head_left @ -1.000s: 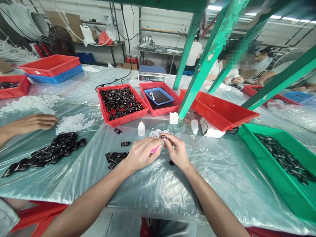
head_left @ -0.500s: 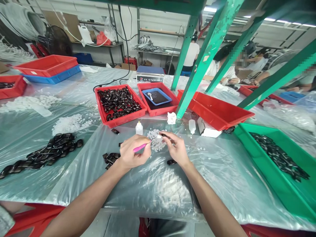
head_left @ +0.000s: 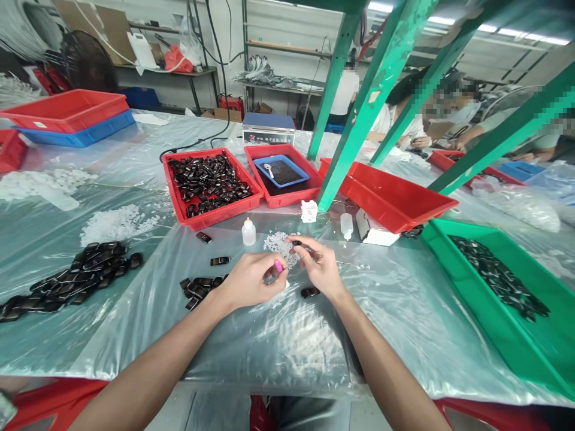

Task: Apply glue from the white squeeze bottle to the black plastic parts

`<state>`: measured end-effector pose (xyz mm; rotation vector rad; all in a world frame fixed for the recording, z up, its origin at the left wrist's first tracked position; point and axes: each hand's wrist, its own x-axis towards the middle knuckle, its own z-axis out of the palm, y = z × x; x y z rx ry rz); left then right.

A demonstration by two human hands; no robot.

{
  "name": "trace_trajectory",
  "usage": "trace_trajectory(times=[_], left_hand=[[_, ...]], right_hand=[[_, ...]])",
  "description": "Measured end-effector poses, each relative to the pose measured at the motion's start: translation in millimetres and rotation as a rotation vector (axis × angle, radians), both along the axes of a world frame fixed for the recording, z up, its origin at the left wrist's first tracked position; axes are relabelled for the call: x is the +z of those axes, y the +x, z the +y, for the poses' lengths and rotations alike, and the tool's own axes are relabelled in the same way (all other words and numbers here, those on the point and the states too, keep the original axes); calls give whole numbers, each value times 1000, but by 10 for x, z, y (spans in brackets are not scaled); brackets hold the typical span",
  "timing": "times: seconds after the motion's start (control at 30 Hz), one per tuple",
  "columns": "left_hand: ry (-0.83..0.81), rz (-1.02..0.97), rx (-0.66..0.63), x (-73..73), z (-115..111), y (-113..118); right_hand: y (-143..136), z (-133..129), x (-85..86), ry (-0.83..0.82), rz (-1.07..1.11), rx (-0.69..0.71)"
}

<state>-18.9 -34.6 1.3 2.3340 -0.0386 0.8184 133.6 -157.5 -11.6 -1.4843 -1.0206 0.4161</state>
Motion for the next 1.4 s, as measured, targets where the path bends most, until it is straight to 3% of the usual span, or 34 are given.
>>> trace_trajectory(times=[0.27,0.43,0.6,0.7,0.9,1.23,1.4], left_hand=[[-442,-8,49,19,81,20],[-400,73,-25,35,75,13],[-535,-289,218,83,157,12],[-642,-369,268,153,221,14],[-731,-278,216,197,259,31],[-646,-139,128,81,302,27],[-704,-224,132,110,311,30]], right_hand=[[14,48,25,1,207,20],[26,53,39,10,280,45],[1,50,42,-21,295,112],[-48,45,53,-48,292,179],[-117,28,78,-103,246,308],[-138,18,81,-116,347,359],[-127,7,76,-153,368,376]])
